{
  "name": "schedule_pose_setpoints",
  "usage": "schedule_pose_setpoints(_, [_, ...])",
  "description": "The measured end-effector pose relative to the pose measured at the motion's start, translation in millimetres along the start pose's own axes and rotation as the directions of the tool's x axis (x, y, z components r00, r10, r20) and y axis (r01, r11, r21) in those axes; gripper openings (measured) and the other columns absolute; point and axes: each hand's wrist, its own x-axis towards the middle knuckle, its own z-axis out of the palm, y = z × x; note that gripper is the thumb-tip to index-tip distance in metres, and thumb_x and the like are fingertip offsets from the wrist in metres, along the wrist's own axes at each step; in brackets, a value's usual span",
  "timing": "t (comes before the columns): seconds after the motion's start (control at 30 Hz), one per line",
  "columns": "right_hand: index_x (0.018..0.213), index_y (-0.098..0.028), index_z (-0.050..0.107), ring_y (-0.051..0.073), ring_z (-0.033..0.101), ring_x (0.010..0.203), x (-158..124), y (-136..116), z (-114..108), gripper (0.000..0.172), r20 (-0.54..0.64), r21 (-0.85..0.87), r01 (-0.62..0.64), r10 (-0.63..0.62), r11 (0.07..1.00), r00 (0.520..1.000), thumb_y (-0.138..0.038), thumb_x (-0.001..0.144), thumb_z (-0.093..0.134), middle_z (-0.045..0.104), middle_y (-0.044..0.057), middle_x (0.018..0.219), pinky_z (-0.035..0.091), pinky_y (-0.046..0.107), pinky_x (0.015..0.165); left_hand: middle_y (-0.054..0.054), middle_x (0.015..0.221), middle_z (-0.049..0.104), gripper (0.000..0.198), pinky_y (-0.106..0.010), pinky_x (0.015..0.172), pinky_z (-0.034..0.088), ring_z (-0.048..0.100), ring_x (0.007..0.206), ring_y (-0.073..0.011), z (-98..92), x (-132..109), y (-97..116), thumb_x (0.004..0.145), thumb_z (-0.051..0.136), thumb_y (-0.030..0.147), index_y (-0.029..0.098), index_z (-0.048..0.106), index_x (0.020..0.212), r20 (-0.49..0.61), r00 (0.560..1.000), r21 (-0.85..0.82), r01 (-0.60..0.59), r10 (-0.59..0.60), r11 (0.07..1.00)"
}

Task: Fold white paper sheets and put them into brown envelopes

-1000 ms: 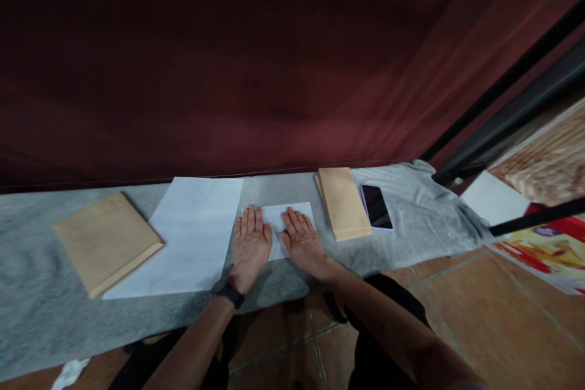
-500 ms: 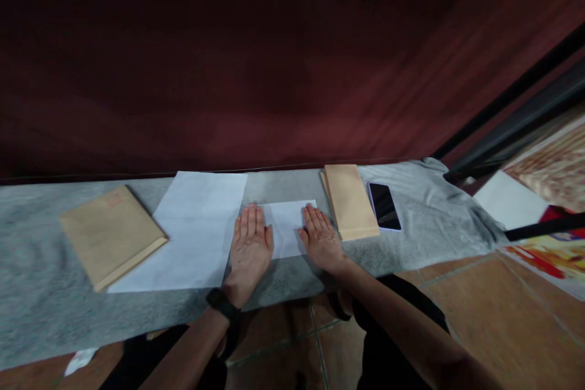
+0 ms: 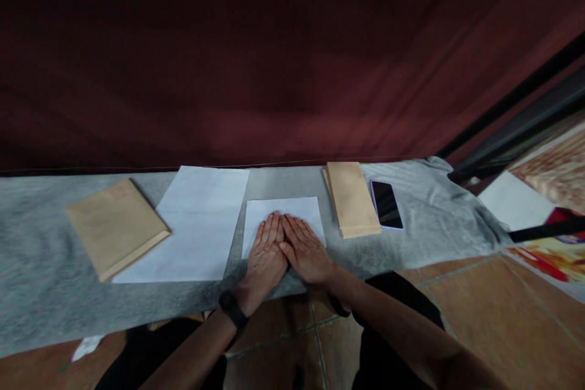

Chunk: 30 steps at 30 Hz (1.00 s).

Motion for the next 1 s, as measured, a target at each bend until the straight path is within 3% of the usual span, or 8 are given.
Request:
schedule_pose_setpoints(0.33, [0.159,-0.011,0.031,0.023,0.03,0.153,-11,15,6,0.062,-0.073,-0.069,-0.021,0.016,0.997,0.997,-0.042,0.107,0.039,0.037,0.014,0.163,0.029,0.046,0.126,-0.019,0.165,0.031,0.061,-0.05,0.126,0.024,0.019,0.156,-0.0263,-2.2,-2,-5,0.101,0.031,0.024,0.006,0.025,0.159,0.023,0.994,-0.022,0.104,-0.103,0.994])
schedule_pose_setpoints(0.5, [0.159,-0.007,0.031,0.026,0.029,0.153,-17,27,5,0.063,-0.072,-0.125,-0.06,0.052,0.99,0.996,-0.041,0.106,0.039,0.035,0.016,0.163,0.029,0.046,0.125,-0.023,0.164,0.031,0.061,-0.051,0.126,0.023,0.021,0.155,-0.0304,-7.3,-3,-9,0.102,0.032,0.032,0.0,0.035,0.154,0.017,0.985,0.019,0.171,-0.171,0.985])
schedule_pose_setpoints(0.7, [0.158,-0.006,0.032,0.028,0.033,0.152,-23,39,2,0.062,-0.088,-0.171,-0.119,0.105,0.978,0.991,-0.039,0.106,0.04,0.036,0.018,0.162,0.032,0.047,0.123,-0.024,0.163,0.031,0.064,-0.053,0.125,0.025,0.023,0.155,-0.0315,-11.5,-5,-18,0.101,0.033,0.034,-0.001,0.034,0.155,0.004,0.977,0.02,0.214,-0.214,0.977])
schedule_pose_setpoints(1.0, [0.154,-0.004,0.04,0.032,0.038,0.148,-21,33,-6,0.057,-0.114,-0.188,-0.243,0.225,0.952,0.968,-0.035,0.106,0.036,0.041,0.019,0.159,0.033,0.05,0.121,-0.025,0.162,0.033,0.062,-0.051,0.125,0.024,0.026,0.154,-0.0324,-19.2,-4,-22,0.101,0.03,0.03,-0.004,0.036,0.153,-0.013,0.964,0.057,0.267,-0.267,0.962])
